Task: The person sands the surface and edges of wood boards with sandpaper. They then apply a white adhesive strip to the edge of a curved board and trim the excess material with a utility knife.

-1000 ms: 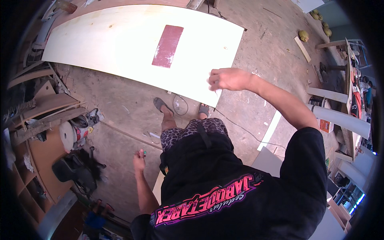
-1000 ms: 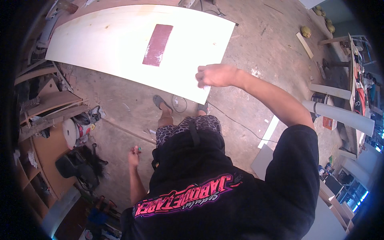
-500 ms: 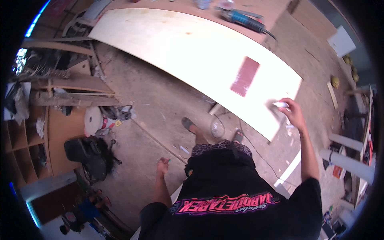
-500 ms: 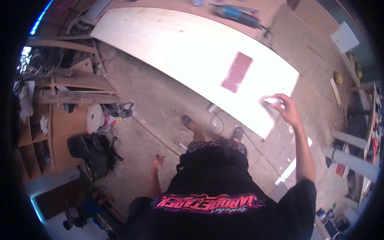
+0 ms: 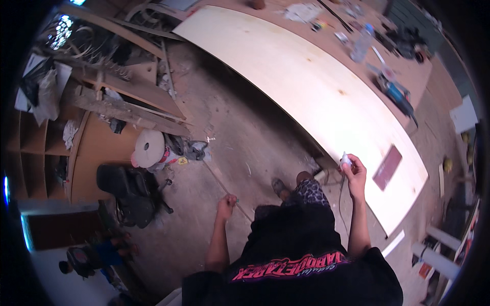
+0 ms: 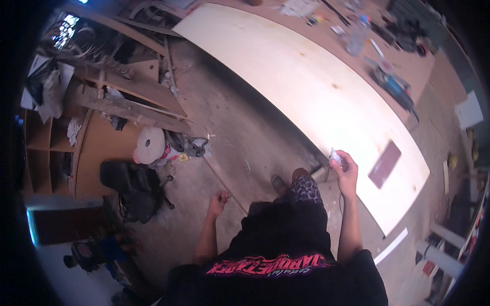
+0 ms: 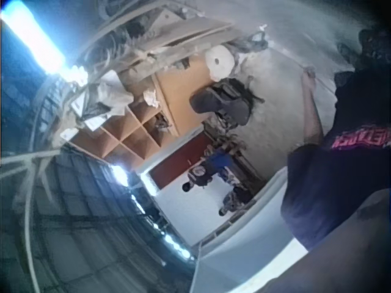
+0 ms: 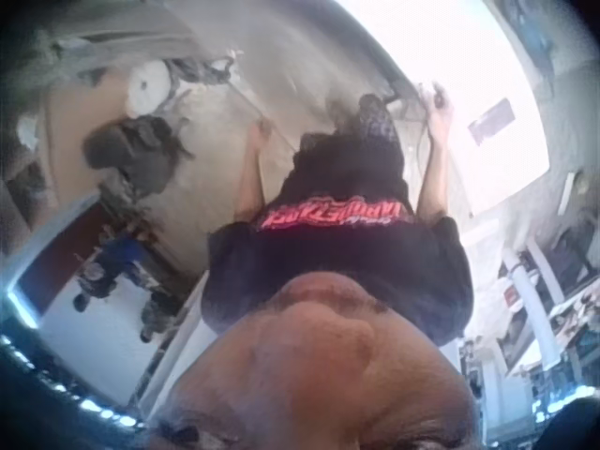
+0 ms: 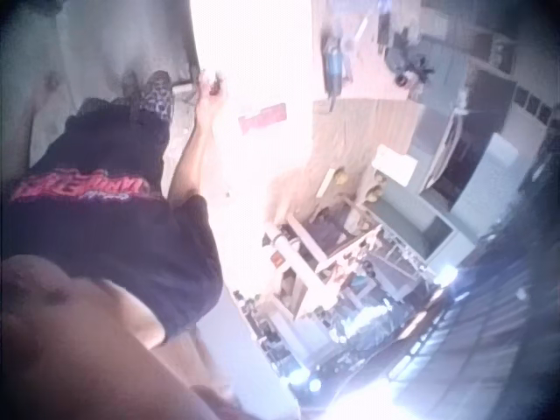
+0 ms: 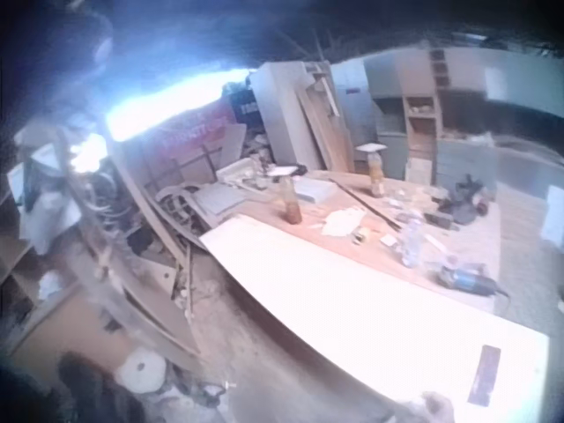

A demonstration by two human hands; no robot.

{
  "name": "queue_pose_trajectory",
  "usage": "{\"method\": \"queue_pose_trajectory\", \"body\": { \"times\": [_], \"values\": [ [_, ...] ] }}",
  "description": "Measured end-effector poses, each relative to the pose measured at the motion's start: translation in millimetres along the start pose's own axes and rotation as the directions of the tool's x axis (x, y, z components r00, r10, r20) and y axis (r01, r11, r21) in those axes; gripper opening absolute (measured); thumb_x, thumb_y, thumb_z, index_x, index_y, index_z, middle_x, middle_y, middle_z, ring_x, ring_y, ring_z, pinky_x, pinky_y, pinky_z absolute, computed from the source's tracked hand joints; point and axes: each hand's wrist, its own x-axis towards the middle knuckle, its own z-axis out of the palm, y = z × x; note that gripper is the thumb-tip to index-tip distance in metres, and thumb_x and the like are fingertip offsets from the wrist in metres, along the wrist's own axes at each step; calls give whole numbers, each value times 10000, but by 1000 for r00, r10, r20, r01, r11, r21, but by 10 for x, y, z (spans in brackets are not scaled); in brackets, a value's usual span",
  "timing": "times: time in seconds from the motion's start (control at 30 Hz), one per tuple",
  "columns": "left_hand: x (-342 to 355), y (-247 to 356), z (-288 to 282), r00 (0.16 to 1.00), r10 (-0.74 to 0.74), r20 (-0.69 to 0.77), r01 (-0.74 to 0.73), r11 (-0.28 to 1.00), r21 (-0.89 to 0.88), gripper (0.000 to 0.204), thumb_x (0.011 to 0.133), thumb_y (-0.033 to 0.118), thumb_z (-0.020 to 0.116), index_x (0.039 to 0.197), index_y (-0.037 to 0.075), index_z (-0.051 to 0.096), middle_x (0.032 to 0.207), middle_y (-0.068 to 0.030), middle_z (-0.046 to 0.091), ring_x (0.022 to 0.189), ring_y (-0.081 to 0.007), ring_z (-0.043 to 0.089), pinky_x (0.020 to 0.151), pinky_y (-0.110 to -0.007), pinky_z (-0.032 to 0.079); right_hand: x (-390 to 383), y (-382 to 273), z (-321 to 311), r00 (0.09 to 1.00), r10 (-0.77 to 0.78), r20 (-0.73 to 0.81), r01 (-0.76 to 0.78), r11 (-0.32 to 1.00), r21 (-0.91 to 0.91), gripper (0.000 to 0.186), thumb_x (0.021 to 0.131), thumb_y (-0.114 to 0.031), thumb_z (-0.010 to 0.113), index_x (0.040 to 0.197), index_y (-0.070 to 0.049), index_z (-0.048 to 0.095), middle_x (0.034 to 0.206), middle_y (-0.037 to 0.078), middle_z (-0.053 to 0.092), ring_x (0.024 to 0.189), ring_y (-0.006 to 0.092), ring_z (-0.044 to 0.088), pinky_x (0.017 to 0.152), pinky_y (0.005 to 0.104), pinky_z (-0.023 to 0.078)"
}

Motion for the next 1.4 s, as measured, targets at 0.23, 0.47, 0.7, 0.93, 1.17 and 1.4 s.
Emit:
{"method": "queue_pose_trajectory", "body": {
  "times": [0.23,0.47,0.7,0.93,1.17,1.4],
  "values": [
    [73,-314,-426,992,-39,-119,17,985,-173,194,987,149,588,974,-10,697,844,-93,693,770,-161,651,723,-320,519,1327,164,1157,968,-68,241,96,990,-107,383,919,-133,692,1242,43,587,1107,89,625,1014,168,606,838,300,529],
    [388,-431,-802,801,-391,-454,297,917,-266,487,986,449,533,833,20,705,717,-111,688,701,-211,673,708,-375,526,3110,607,3033,841,-4,541,47,997,-66,429,981,-250,639,1336,-32,534,1102,83,625,825,154,637,670,250,543],
    [605,-412,-190,583,-651,-486,593,750,-293,591,972,586,464,812,77,718,721,-98,686,687,-246,671,704,-408,535,4127,-66,4828,659,-17,752,137,986,-98,408,973,-218,644,1299,5,544,1020,75,609,859,147,600,772,279,507],
    [1414,-379,194,635,-739,-224,738,666,-106,619,932,639,484,868,90,763,911,-162,721,940,-346,680,855,-447,526,4936,-112,5864,602,-29,798,174,980,-95,383,975,-204,637,1280,17,564,1016,75,625,848,137,587,757,271,491],
    [3050,-959,-1447,732,-673,-106,679,734,24,513,919,590,538,883,124,750,890,-173,718,891,-361,691,797,-446,538,5442,-98,6465,795,27,606,129,968,-214,326,940,-131,666,1212,36,596,1069,88,636,946,163,620,833,303,542],
    [5614,-541,-3951,873,-460,-163,396,863,-314,412,1017,365,534,1027,-15,692,827,-90,713,729,-180,665,697,-344,522,6348,-236,7095,905,-54,422,146,971,-188,315,909,-187,725,1168,-22,651,1074,42,673,978,133,611,807,277,501]
  ]
}}
